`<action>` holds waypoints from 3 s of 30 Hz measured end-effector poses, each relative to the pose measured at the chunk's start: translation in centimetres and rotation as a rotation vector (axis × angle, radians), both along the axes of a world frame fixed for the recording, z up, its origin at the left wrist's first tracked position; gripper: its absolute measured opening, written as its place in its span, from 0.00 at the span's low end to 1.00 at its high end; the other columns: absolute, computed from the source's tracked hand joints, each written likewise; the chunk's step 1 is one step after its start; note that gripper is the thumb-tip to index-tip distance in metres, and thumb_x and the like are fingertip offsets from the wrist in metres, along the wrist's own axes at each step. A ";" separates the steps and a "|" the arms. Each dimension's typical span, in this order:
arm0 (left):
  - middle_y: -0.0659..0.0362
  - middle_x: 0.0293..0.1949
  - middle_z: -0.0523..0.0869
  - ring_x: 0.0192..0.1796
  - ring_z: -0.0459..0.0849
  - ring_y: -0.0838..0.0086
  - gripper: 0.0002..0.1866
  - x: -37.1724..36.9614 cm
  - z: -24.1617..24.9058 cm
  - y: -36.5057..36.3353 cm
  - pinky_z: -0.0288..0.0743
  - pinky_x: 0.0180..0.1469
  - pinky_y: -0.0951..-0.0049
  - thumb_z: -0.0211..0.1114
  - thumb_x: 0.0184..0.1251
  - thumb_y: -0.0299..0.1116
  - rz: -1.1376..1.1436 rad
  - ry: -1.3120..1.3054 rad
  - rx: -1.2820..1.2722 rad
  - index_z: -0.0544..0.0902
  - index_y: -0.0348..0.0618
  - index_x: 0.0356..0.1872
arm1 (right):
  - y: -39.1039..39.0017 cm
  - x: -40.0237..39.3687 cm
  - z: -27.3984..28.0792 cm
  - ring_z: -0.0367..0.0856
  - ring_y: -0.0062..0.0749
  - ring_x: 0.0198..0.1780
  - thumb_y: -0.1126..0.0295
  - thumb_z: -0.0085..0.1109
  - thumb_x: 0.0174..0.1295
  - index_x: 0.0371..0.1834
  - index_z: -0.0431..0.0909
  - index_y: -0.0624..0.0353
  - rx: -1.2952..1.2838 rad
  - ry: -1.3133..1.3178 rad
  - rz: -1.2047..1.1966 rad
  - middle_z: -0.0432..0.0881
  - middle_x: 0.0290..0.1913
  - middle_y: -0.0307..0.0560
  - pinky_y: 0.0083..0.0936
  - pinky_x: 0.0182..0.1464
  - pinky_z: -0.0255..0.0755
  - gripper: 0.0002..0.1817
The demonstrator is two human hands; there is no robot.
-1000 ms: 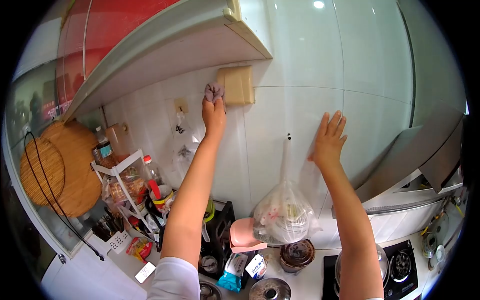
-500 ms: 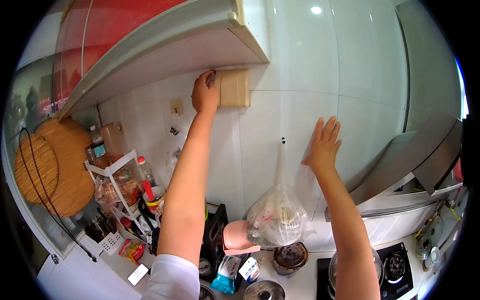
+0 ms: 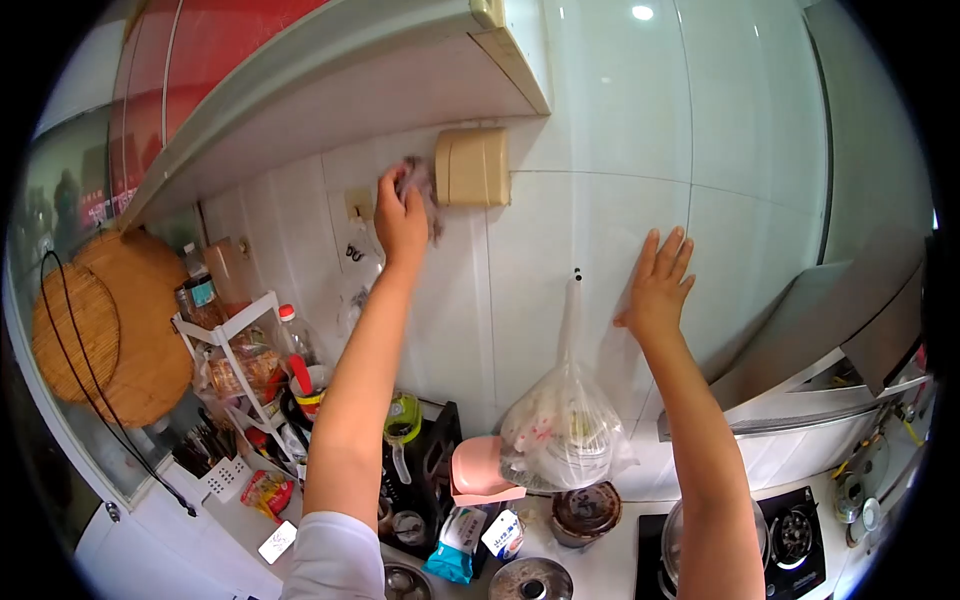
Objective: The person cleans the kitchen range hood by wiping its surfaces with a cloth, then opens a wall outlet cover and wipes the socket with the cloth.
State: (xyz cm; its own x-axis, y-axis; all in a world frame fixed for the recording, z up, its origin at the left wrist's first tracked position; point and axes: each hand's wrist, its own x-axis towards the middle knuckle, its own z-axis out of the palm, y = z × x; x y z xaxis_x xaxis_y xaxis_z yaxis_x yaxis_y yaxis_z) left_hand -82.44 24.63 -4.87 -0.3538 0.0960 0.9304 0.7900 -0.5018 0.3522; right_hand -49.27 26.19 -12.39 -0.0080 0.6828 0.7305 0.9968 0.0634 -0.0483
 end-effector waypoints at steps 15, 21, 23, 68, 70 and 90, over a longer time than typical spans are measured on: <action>0.50 0.57 0.79 0.61 0.76 0.58 0.21 1.4 -0.5 0.6 0.68 0.63 0.66 0.48 0.63 0.20 -0.212 -0.099 -0.047 0.73 0.40 0.58 | 1.0 -0.2 -0.8 0.34 0.66 0.78 0.56 0.87 0.21 0.77 0.34 0.61 0.085 0.021 0.008 0.32 0.78 0.68 0.63 0.66 0.60 0.81; 0.50 0.59 0.78 0.62 0.76 0.59 0.21 -0.2 0.2 -0.4 0.66 0.65 0.66 0.48 0.62 0.22 -0.188 -0.134 -0.103 0.74 0.40 0.58 | 0.6 0.1 -0.5 0.33 0.65 0.78 0.57 0.87 0.22 0.77 0.34 0.61 0.067 0.028 0.028 0.31 0.78 0.68 0.63 0.66 0.60 0.80; 0.50 0.58 0.79 0.62 0.75 0.59 0.22 -0.1 2.5 1.2 0.65 0.66 0.67 0.48 0.62 0.22 -0.330 -0.122 -0.014 0.74 0.41 0.59 | 0.6 0.0 -0.7 0.33 0.65 0.78 0.58 0.87 0.21 0.77 0.35 0.60 0.063 0.053 0.051 0.31 0.78 0.68 0.63 0.66 0.60 0.80; 0.59 0.54 0.82 0.54 0.76 0.52 0.18 8.8 6.1 -0.6 0.70 0.60 0.58 0.53 0.62 0.26 0.568 0.475 -0.004 0.82 0.51 0.52 | 0.8 0.0 -1.0 0.34 0.66 0.78 0.57 0.87 0.20 0.77 0.33 0.58 0.071 0.041 0.044 0.31 0.78 0.67 0.63 0.67 0.59 0.81; 0.61 0.54 0.82 0.56 0.76 0.52 0.18 9.4 6.6 -0.4 0.71 0.60 0.58 0.53 0.63 0.27 0.537 0.582 -0.046 0.82 0.54 0.52 | 0.8 0.0 -1.1 0.34 0.66 0.78 0.56 0.87 0.20 0.77 0.32 0.58 0.077 0.041 0.054 0.31 0.78 0.67 0.63 0.66 0.59 0.82; 0.52 0.56 0.79 0.56 0.81 0.57 0.22 4.5 3.4 -0.9 0.78 0.56 0.64 0.53 0.66 0.24 0.411 0.015 -0.290 0.76 0.48 0.61 | 0.3 0.6 -1.1 0.33 0.65 0.78 0.55 0.86 0.25 0.78 0.38 0.56 0.064 0.023 0.082 0.32 0.78 0.66 0.67 0.66 0.57 0.76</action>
